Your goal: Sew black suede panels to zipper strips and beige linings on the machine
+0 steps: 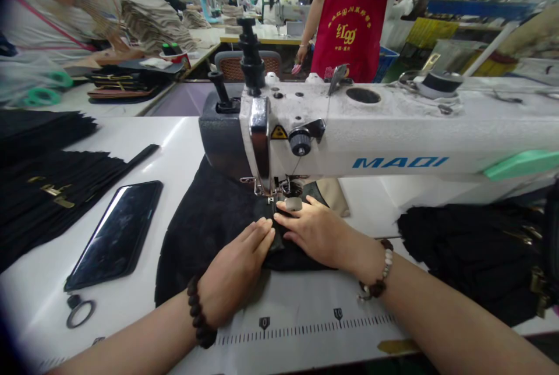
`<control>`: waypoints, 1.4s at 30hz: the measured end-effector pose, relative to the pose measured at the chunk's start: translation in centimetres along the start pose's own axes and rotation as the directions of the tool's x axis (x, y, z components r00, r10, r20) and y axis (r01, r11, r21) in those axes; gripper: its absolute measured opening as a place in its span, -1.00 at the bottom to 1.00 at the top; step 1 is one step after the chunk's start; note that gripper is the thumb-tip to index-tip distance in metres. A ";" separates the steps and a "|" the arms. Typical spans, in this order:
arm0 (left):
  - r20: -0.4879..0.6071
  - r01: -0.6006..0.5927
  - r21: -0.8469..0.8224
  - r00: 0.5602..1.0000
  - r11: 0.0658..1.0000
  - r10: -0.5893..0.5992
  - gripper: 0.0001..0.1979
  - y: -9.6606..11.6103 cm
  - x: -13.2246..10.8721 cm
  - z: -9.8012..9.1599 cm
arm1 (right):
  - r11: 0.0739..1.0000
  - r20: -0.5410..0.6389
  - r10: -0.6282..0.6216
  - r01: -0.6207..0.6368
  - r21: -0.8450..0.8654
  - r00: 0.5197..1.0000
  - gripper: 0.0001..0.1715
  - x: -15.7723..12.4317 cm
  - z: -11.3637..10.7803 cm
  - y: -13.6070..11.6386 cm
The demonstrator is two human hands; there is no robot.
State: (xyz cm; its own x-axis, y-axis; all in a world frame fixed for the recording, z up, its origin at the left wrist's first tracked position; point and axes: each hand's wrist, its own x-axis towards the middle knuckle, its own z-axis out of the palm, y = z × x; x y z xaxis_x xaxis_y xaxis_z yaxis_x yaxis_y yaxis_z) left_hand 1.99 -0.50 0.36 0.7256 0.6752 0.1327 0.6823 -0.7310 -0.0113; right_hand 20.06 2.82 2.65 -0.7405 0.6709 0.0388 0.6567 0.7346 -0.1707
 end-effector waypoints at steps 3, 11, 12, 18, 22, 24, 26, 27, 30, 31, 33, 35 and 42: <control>0.002 0.027 -0.041 1.000 0.999 -0.027 -0.66 -0.4 0.5 -0.1 | 1.000 -0.032 0.000 0.000 0.010 0.999 -0.60 0.3 -0.1 0.5; -0.021 0.090 -0.253 0.995 0.963 -0.098 -0.69 -1.4 0.7 -0.5 | 0.990 -0.099 0.001 0.013 0.143 0.995 -0.62 0.7 0.0 1.6; -0.036 0.091 -0.295 0.994 0.951 -0.106 -0.70 -1.5 0.6 -0.5 | 0.986 -0.103 0.011 0.007 0.169 0.995 -0.62 0.7 0.0 1.7; -0.082 0.068 -0.307 0.992 0.949 -0.097 -0.68 -1.7 0.2 -0.2 | 0.976 -0.132 0.028 0.001 0.219 0.991 -0.63 0.5 0.5 1.7; -0.097 0.039 -0.198 0.994 0.979 -0.059 -0.66 -1.4 0.1 0.1 | 0.986 -0.118 0.032 -0.012 0.166 0.992 -0.62 0.6 0.8 1.6; -0.129 0.019 -0.135 0.991 0.991 -0.037 -0.63 -1.3 0.1 0.4 | 0.985 -0.108 0.043 -0.025 0.170 0.993 -0.61 0.6 0.8 1.6; -0.149 0.006 -0.082 0.989 0.997 -0.019 -0.61 -1.3 0.2 0.6 | 0.981 -0.101 0.044 -0.024 0.192 0.994 -0.60 0.6 0.7 1.7; -0.148 0.004 -0.066 0.989 0.998 -0.014 -0.60 -1.3 0.3 0.7 | 0.979 -0.104 0.041 -0.020 0.203 0.994 -0.59 0.6 0.6 1.7; -0.122 0.000 -0.053 0.992 0.999 -0.006 -0.61 -1.5 0.4 0.7 | 0.977 -0.127 0.015 0.012 0.212 0.992 -0.58 0.7 0.4 1.7; -0.113 -0.001 -0.055 0.994 0.998 -0.005 -0.61 -1.5 0.5 0.7 | 0.979 -0.138 0.009 0.020 0.205 0.990 -0.58 0.8 0.3 1.7; -0.101 0.004 -0.068 0.995 0.998 -0.011 -0.62 -1.7 0.6 0.7 | 0.982 -0.158 0.005 0.025 0.188 0.987 -0.59 0.9 0.3 1.7; -0.080 0.026 -0.094 0.996 0.995 -0.033 -0.65 -1.8 0.9 0.6 | 0.985 -0.170 0.006 0.023 0.172 0.985 -0.60 1.0 0.3 1.8; 0.017 0.107 -0.205 0.994 0.973 -0.106 -0.75 -2.3 1.9 -0.1 | 0.997 -0.197 -0.003 0.018 0.076 0.980 -0.63 1.3 0.9 2.7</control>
State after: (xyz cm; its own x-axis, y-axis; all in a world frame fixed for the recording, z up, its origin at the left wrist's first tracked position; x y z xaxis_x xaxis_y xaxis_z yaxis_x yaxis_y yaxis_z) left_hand 1.81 2.43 0.73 0.6509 0.7502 0.1167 0.7230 -0.6594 0.2062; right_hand 20.70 5.56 1.40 -0.6998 0.6756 0.2321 0.6303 0.7368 -0.2444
